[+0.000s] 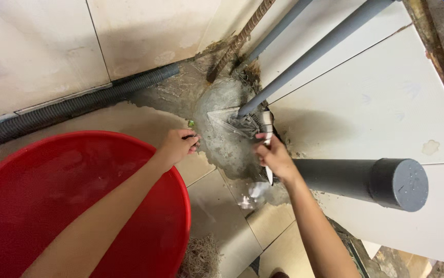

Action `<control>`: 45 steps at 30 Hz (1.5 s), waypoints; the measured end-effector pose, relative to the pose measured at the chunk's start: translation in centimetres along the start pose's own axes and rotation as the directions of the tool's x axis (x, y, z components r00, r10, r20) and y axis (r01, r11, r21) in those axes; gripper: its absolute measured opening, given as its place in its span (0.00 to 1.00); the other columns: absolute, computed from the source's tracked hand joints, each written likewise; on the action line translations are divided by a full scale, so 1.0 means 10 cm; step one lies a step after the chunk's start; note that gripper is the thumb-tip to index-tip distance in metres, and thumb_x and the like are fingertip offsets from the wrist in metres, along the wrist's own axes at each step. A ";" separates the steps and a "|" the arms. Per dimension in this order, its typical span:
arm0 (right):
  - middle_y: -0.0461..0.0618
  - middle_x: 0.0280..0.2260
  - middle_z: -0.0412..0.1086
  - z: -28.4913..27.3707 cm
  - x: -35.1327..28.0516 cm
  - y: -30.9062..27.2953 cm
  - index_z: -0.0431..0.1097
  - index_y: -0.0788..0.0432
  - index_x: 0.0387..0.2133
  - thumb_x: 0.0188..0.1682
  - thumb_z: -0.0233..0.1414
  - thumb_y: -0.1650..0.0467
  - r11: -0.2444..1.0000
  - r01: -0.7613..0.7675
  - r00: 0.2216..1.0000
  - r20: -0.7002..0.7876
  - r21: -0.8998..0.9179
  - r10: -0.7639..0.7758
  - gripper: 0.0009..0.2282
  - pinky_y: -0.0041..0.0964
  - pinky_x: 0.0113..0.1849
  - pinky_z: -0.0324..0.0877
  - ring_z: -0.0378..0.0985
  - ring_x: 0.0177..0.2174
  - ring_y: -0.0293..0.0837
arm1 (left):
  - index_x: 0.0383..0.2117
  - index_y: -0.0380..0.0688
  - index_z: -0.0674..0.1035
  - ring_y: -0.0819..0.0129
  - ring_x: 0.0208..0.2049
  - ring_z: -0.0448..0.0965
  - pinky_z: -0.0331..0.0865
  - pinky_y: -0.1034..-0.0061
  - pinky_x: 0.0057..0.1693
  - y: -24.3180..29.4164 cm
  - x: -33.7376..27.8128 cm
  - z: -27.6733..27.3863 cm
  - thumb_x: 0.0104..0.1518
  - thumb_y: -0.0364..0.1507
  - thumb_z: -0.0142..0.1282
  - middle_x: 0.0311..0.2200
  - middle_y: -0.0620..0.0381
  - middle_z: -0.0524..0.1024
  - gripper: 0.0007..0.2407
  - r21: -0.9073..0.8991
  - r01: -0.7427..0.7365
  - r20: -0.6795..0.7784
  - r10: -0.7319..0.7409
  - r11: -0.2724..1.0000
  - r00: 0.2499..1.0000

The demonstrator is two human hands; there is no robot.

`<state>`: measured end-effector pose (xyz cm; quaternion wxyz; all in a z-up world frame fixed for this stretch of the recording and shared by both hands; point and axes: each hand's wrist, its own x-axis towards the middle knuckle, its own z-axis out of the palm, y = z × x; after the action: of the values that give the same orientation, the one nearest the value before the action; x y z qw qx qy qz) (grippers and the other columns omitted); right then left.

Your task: The person scrubs a dirty corner of a tiled floor near a pipe using a red basin of water, a yellow sponge, a cloth, and a toothbrush. They repeatedly dip the tools into the basin and scrub the same area around the pipe base.

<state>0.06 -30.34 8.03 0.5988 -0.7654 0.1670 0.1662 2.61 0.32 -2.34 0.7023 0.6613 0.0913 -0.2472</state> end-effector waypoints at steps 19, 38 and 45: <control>0.61 0.43 0.75 0.24 1.17 0.98 0.77 0.53 0.44 0.51 0.54 0.69 0.601 0.109 0.837 -0.253 -0.791 -0.484 0.09 0.54 0.44 0.72 0.77 0.41 0.65 | 0.43 0.34 0.84 0.74 0.29 0.79 0.76 0.80 0.39 0.05 -0.04 -0.02 0.62 0.27 0.54 0.32 0.54 0.82 0.11 0.024 -0.007 0.054 0.006 1.000 0.998; 0.48 0.25 0.73 0.22 0.75 0.97 0.74 0.60 0.45 0.56 0.53 0.70 0.916 0.153 0.863 -0.402 -0.371 -0.307 0.08 0.36 0.32 0.68 0.71 0.27 0.39 | 0.44 0.35 0.83 0.77 0.30 0.79 0.76 0.81 0.40 0.05 -0.04 -0.02 0.62 0.28 0.54 0.32 0.56 0.82 0.11 -0.026 0.002 0.061 -0.001 1.000 0.998; 0.43 0.20 0.65 0.36 1.46 1.28 0.76 0.62 0.39 0.50 0.59 0.65 0.998 0.004 0.913 -0.406 -0.070 -0.032 0.11 0.39 0.25 0.59 0.63 0.20 0.39 | 0.45 0.35 0.83 0.75 0.30 0.80 0.77 0.81 0.40 0.09 -0.02 -0.02 0.61 0.26 0.54 0.32 0.56 0.81 0.10 -0.046 0.026 0.066 -0.023 0.999 0.998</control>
<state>7.00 -30.54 -10.40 0.5262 -0.8047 0.2751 0.0034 2.87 0.58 -1.51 0.7171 0.6350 0.0820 -0.2753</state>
